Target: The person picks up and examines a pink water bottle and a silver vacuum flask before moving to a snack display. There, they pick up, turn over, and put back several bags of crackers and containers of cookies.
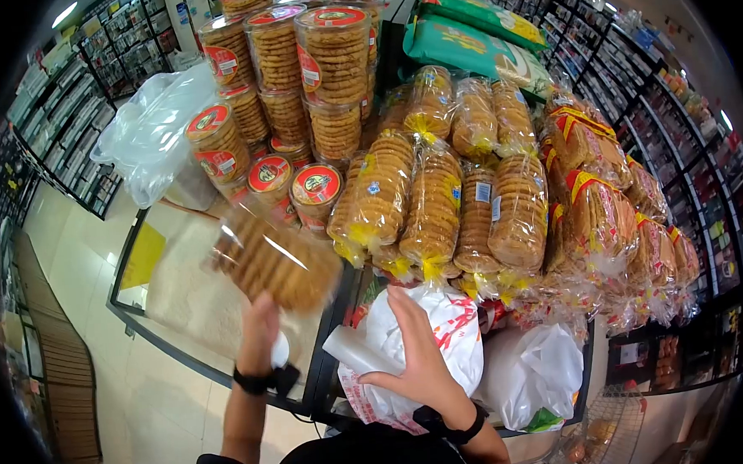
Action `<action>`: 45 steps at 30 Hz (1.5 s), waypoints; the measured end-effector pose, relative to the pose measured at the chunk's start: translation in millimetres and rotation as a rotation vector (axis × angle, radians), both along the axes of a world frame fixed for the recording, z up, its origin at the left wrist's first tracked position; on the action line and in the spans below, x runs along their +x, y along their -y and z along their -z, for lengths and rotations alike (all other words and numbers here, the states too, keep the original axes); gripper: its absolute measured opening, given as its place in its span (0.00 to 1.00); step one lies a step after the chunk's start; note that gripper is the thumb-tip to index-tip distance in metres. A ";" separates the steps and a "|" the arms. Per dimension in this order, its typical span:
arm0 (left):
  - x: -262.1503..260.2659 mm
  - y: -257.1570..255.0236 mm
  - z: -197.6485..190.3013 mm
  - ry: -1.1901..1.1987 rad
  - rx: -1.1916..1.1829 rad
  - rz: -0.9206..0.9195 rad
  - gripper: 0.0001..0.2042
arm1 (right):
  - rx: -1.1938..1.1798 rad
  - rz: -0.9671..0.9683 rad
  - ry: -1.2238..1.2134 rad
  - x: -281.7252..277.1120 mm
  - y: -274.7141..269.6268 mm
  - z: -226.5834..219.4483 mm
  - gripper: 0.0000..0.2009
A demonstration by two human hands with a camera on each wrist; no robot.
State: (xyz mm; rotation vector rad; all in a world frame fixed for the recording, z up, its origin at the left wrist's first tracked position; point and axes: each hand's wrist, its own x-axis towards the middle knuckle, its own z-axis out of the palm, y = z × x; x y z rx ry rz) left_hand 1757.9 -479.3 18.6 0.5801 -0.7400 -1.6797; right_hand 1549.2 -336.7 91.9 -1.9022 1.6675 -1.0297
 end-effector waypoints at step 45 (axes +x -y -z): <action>10.5 146.0 -25.0 0.498 -0.280 -0.905 0.50 | -0.006 0.360 0.243 -17.3 -47.4 37.4 0.15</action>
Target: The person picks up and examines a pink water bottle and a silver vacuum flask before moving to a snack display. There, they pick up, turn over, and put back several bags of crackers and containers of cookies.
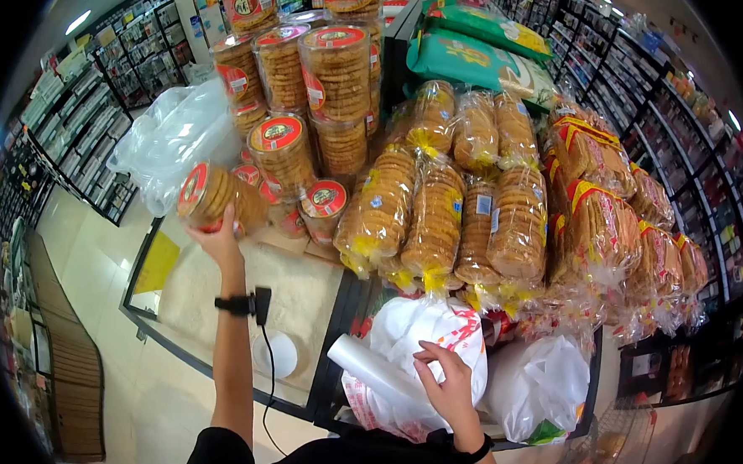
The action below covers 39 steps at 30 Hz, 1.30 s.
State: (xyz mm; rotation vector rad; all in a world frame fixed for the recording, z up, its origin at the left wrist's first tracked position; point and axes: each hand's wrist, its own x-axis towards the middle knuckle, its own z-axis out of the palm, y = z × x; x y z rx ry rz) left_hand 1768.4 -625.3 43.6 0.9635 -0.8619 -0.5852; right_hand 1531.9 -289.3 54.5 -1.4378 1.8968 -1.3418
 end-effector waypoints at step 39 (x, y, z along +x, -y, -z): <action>-62.3 -272.2 -36.1 0.328 -0.043 1.302 0.60 | -0.225 -0.212 0.836 -5.2 -31.6 -0.7 0.55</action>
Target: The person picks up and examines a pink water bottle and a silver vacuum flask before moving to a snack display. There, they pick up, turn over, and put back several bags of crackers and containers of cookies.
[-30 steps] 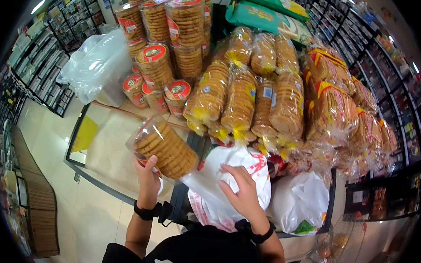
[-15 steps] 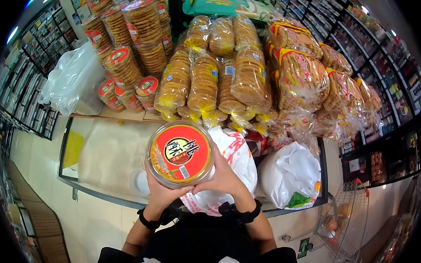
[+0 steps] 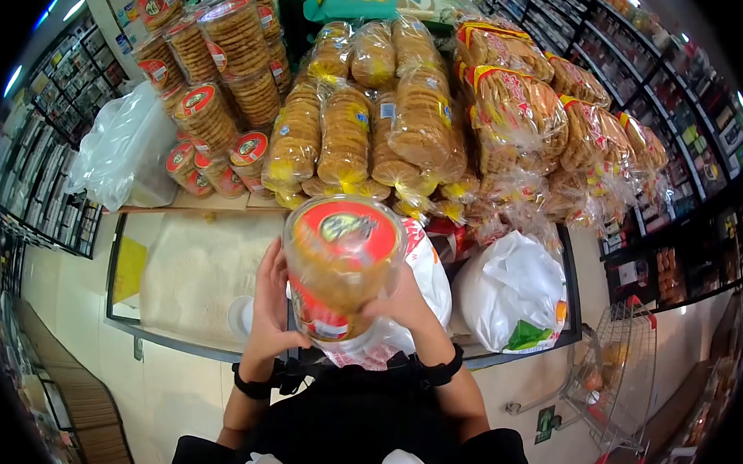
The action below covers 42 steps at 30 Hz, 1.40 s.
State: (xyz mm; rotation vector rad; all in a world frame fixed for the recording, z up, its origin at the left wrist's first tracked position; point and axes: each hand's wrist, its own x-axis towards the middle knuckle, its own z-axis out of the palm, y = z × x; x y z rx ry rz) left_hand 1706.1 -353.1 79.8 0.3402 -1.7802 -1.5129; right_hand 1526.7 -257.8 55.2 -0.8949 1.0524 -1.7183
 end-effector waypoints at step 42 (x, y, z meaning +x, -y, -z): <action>5.6 -13.6 -4.7 0.323 -0.106 0.226 0.62 | 0.056 0.041 0.115 -14.2 -17.8 15.9 0.52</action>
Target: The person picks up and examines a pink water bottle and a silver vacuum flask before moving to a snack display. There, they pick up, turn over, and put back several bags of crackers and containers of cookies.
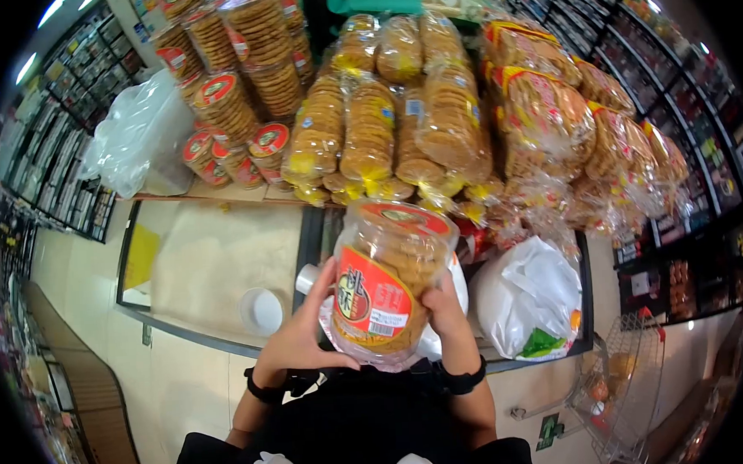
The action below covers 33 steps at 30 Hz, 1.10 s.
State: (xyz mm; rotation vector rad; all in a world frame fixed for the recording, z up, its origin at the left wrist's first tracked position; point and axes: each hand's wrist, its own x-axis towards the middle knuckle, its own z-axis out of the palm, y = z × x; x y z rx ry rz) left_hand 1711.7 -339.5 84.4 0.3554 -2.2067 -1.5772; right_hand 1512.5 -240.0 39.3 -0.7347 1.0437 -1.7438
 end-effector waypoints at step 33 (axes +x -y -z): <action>90.6 400.2 69.1 -0.364 -0.340 -1.398 0.53 | 0.071 -0.008 -1.118 19.5 90.2 -34.8 0.22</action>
